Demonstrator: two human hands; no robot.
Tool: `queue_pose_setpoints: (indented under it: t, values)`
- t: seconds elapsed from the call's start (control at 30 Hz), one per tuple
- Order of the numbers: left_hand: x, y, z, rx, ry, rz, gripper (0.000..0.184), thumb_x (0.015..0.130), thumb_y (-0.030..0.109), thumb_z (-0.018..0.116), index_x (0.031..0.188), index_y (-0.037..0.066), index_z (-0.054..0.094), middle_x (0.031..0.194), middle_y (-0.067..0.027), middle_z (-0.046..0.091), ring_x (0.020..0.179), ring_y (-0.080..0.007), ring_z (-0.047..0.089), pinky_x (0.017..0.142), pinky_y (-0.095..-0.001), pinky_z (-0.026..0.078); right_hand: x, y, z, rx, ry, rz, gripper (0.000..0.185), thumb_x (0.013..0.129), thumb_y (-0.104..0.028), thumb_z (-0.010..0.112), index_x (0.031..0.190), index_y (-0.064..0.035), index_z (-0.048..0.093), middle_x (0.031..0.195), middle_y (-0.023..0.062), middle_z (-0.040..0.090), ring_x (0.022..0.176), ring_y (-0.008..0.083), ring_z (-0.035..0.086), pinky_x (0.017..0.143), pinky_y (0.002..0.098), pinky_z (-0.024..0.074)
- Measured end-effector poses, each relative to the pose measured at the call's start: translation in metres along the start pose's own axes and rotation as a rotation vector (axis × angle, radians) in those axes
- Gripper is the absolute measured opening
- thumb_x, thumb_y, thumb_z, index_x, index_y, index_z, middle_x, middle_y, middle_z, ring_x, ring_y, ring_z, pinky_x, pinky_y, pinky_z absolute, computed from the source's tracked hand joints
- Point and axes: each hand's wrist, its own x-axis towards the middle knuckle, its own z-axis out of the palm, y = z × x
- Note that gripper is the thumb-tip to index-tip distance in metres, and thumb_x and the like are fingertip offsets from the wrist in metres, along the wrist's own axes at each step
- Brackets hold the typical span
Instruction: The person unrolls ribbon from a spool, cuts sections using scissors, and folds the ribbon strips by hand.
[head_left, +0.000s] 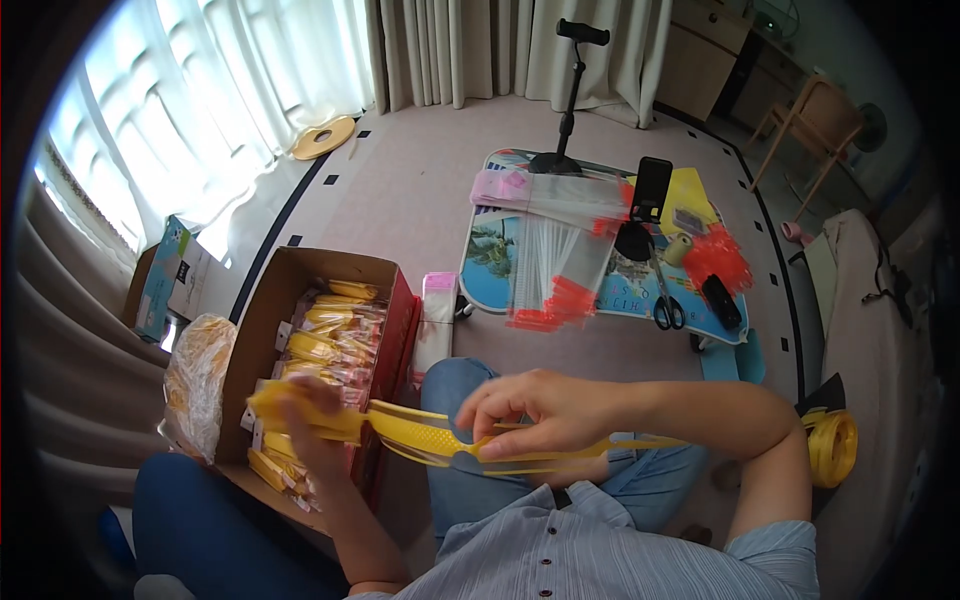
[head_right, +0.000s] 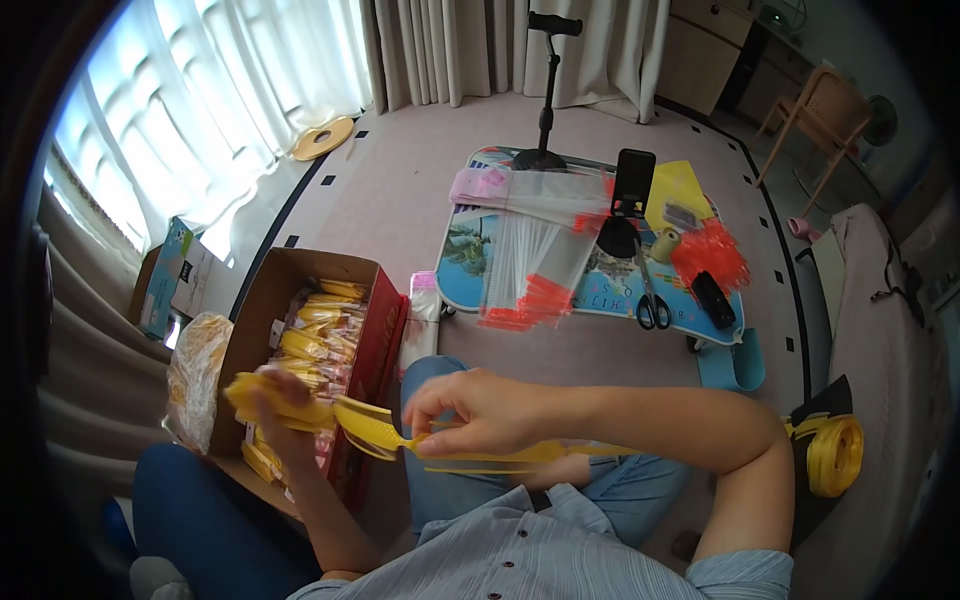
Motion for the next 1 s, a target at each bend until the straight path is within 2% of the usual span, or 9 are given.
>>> queue_pose_setpoints:
  t: [0.07,0.17,0.2,0.37,0.47,0.7,0.8,0.93,1.0]
  values:
    - [-0.023,-0.019,0.015,0.315,0.1,-0.169,0.036,0.096,0.039,0.038,0.105,0.005,0.047,0.083,-0.0008,0.046,0.075,-0.0087,0.043,0.069,-0.0233,0.036,0.006,-0.005,0.002,-0.07,0.073,-0.048,0.023,0.084,-0.029,0.063,0.089,-0.0063,0.064,0.127,0.0133,0.044,0.113,0.0228,0.045,0.091,0.0341,0.0369]
    - [-0.043,-0.051,0.046,-0.024,-0.244,-0.209,0.06,0.085,0.058,0.047,0.111,0.004,0.047,0.104,-0.0073,0.051,0.1,-0.018,0.049,0.089,-0.0321,0.04,0.014,-0.01,0.007,-0.083,0.177,-0.081,0.022,0.081,-0.028,0.065,0.086,-0.0067,0.065,0.135,0.017,0.036,0.123,0.0316,0.036,0.098,0.0409,0.0332]
    - [-0.049,-0.061,0.049,-0.211,-0.243,-0.366,0.072,0.076,0.065,0.056,0.117,0.007,0.044,0.115,-0.0091,0.048,0.102,-0.0204,0.05,0.089,-0.0346,0.042,0.015,-0.011,0.01,-0.07,0.212,-0.085,0.022,0.08,-0.028,0.066,0.086,-0.0065,0.066,0.136,0.0182,0.035,0.125,0.0343,0.034,0.099,0.043,0.0327]
    - [-0.073,-0.056,0.119,-0.4,-0.257,-0.31,0.101,0.056,0.075,0.065,0.128,0.011,0.035,0.13,-0.0068,0.041,0.121,-0.0228,0.042,0.101,-0.0372,0.036,0.014,-0.018,0.014,0.037,0.308,-0.081,0.022,0.082,-0.029,0.066,0.088,-0.0079,0.068,0.14,0.0184,0.029,0.128,0.0299,0.029,0.102,0.0417,0.026]
    - [-0.068,-0.055,0.138,-0.445,-0.382,-0.233,0.085,0.064,0.057,0.073,0.126,0.01,0.039,0.125,-0.0043,0.042,0.12,-0.0189,0.041,0.101,-0.0357,0.036,0.011,-0.016,0.014,0.044,0.357,-0.082,0.023,0.081,-0.028,0.066,0.089,-0.0064,0.068,0.139,0.0184,0.03,0.128,0.0325,0.031,0.101,0.0414,0.0314]
    - [-0.08,-0.069,0.136,-0.236,-0.144,-0.358,0.036,0.086,0.025,0.06,0.115,0.009,0.045,0.114,-0.007,0.048,0.106,-0.0193,0.049,0.094,-0.0372,0.04,-0.002,-0.002,0.01,0.202,0.488,-0.099,0.024,0.082,-0.026,0.065,0.092,-0.0042,0.068,0.132,0.018,0.041,0.116,0.0275,0.047,0.09,0.0366,0.0433]
    - [-0.063,-0.068,0.148,-0.331,-0.213,-0.323,0.013,0.091,0.014,0.05,0.103,0.009,0.049,0.097,-0.0102,0.053,0.091,-0.0223,0.054,0.088,-0.0408,0.043,-0.038,0.025,-0.026,0.025,0.569,0.026,0.024,0.084,-0.025,0.062,0.099,-0.0061,0.065,0.122,0.0157,0.052,0.112,0.0237,0.052,0.087,0.0349,0.0449]
    - [-0.064,-0.079,0.15,-0.436,-0.153,-0.43,0.015,0.092,0.018,0.049,0.104,0.009,0.049,0.09,-0.0082,0.051,0.086,-0.022,0.053,0.091,-0.0415,0.041,-0.124,0.126,-0.088,-1.005,0.973,0.662,0.023,0.076,-0.016,0.064,0.096,-0.0042,0.064,0.092,0.0184,0.062,0.089,0.0338,0.06,0.076,0.0389,0.0484]
    - [-0.067,-0.087,0.148,-0.441,-0.163,-0.456,0.017,0.093,0.02,0.047,0.106,0.009,0.047,0.088,-0.0073,0.05,0.085,-0.0212,0.053,0.094,-0.0419,0.039,-0.156,0.158,-0.102,-1.045,1.124,0.685,0.02,0.072,-0.013,0.064,0.089,-0.0022,0.063,0.082,0.0179,0.062,0.083,0.0344,0.061,0.074,0.0426,0.0484]
